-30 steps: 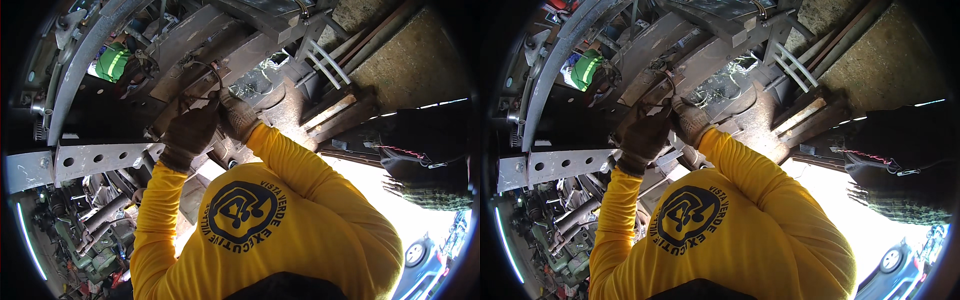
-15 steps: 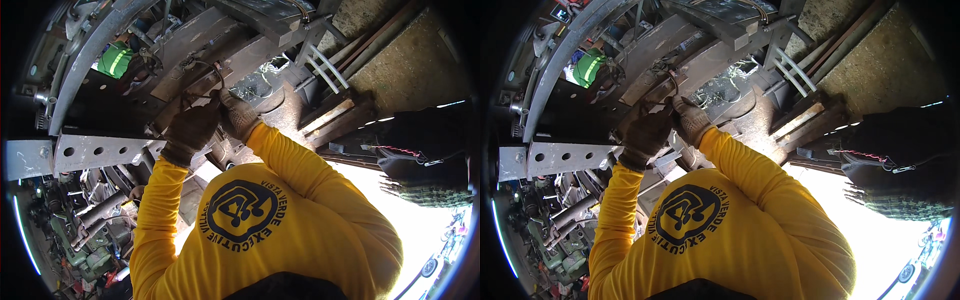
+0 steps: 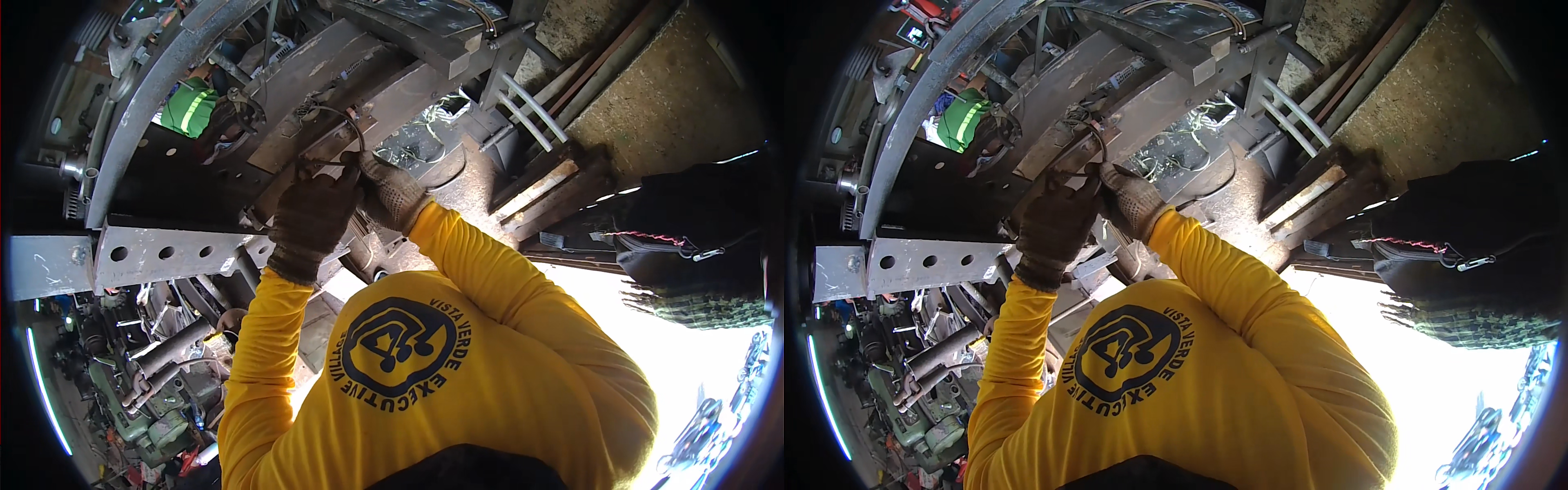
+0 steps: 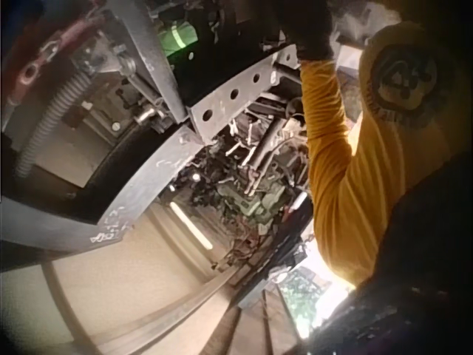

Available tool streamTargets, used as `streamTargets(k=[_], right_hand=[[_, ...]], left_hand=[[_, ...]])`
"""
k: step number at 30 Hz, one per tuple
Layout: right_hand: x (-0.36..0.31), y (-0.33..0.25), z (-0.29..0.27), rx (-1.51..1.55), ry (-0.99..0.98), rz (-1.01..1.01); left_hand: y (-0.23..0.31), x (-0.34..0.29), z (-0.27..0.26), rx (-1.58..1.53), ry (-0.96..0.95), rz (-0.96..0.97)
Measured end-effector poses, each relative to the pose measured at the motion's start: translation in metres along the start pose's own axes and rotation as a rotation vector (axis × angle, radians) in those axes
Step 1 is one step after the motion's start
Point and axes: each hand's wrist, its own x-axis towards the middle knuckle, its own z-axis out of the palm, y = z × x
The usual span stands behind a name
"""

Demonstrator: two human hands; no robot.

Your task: The person secures a metal component onto a larger metal frame by threading a metal wire through holes in both parts and twisting the ends of the wire together by hand.

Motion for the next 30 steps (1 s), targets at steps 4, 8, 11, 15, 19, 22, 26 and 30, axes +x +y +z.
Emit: streamTargets(k=[4,8,11,15,19,22,26,30], right_hand=[[-0.009,0.002,0.027,-0.047,0.163,-0.05],[-0.007,0.001,0.017,-0.122,0.179,-0.076],[-0.004,0.002,0.009,-0.096,0.102,-0.032],[-0.005,-0.004,0.009,-0.098,0.016,-0.02],[-0.015,-0.016,0.019,-0.288,0.045,0.026],[-0.024,-0.028,0.013,-0.436,0.165,-0.088],[-0.037,-0.056,0.002,-0.57,0.232,-0.344],[-0.056,-0.084,0.032,-0.732,0.197,-0.479]], left_hand=[[-0.018,-0.007,0.007,-0.024,-0.014,0.145],[-0.016,-0.003,0.013,-0.065,0.05,0.135],[-0.004,-0.002,0.009,0.009,-0.01,0.057],[-0.002,-0.005,0.012,-0.126,0.004,-0.01],[0.005,-0.012,0.003,-0.109,0.083,-0.059],[0.011,0.0,-0.037,-0.013,0.087,-0.009],[-0.004,-0.012,-0.043,-0.379,0.436,-0.162],[-0.044,-0.022,-0.056,-1.543,0.323,-0.763]])
